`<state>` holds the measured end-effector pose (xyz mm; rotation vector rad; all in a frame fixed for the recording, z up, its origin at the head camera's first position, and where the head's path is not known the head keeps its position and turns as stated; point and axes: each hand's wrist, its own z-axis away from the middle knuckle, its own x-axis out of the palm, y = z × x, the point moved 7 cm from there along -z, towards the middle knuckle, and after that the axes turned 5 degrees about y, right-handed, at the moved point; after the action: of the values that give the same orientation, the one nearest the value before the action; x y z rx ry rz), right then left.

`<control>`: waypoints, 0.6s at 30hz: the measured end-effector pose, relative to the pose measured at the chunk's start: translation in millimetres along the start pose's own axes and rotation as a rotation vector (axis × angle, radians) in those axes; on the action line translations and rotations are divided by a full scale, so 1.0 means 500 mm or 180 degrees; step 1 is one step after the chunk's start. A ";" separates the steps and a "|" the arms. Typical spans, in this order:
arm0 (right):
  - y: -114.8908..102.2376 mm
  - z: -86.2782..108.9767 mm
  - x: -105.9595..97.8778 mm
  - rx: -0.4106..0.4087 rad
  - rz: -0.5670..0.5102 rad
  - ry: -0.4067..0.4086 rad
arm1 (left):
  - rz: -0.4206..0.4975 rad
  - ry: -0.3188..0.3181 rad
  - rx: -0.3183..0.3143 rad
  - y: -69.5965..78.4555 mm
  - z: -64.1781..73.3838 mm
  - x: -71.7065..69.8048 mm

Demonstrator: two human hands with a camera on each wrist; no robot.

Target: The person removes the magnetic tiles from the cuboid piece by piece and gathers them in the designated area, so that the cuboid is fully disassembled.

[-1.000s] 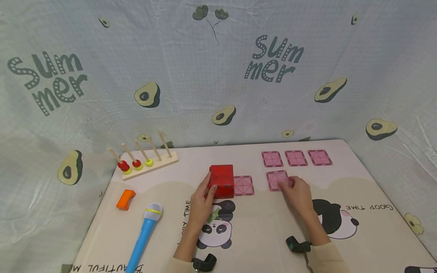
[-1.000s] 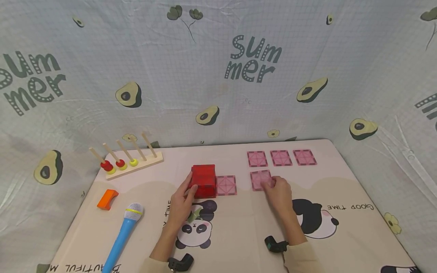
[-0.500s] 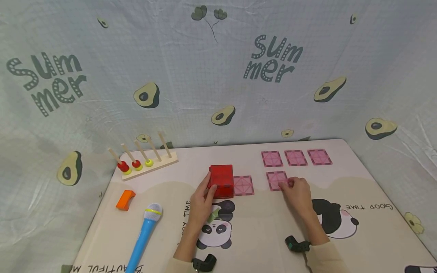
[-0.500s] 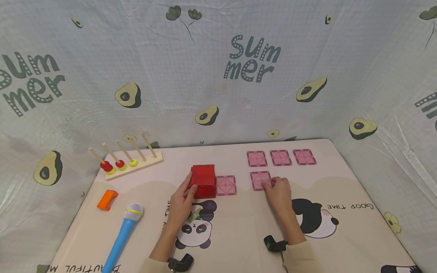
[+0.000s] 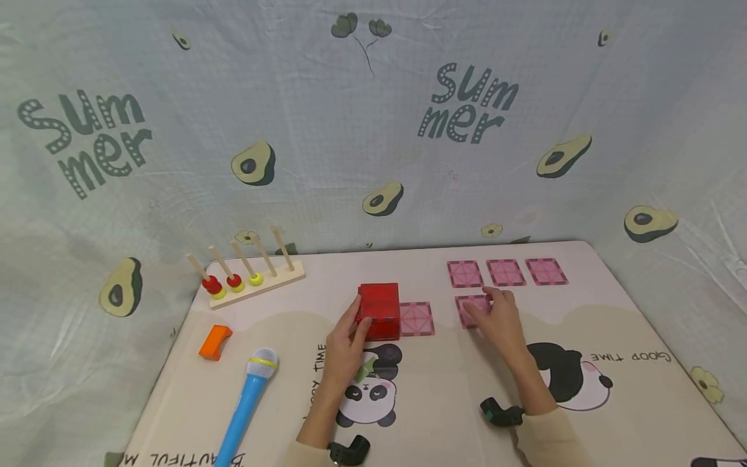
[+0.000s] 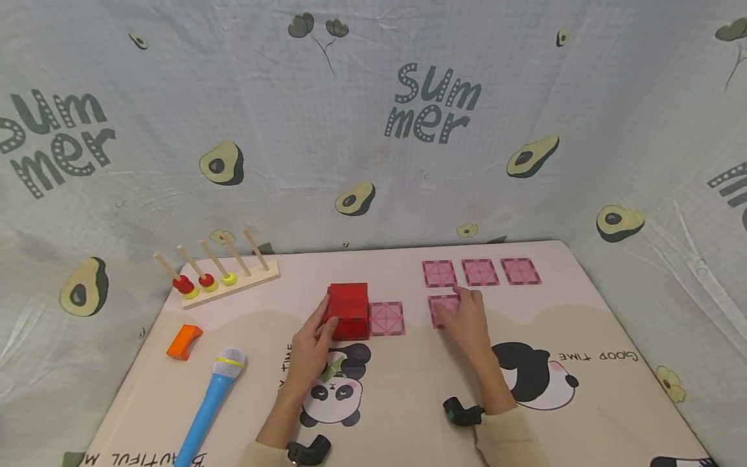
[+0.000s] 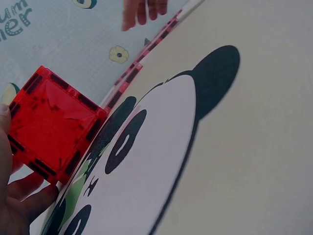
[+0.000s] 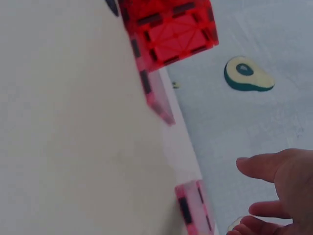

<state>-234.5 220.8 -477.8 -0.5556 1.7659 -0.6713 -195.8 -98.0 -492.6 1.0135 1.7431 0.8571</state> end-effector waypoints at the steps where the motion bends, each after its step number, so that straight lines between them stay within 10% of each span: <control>1: -0.007 -0.003 0.004 0.0001 -0.0060 -0.0035 | 0.0007 -0.0003 0.0000 0.000 0.000 0.000; 18: -0.132 -0.011 0.084 -0.0337 -0.0318 -0.0472 | -0.0018 0.0010 0.0006 -0.003 -0.002 0.000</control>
<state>-249.2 145.8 -460.2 -0.7515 1.6495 -0.5919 -197.0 -98.7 -493.7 1.0084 1.7489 0.8540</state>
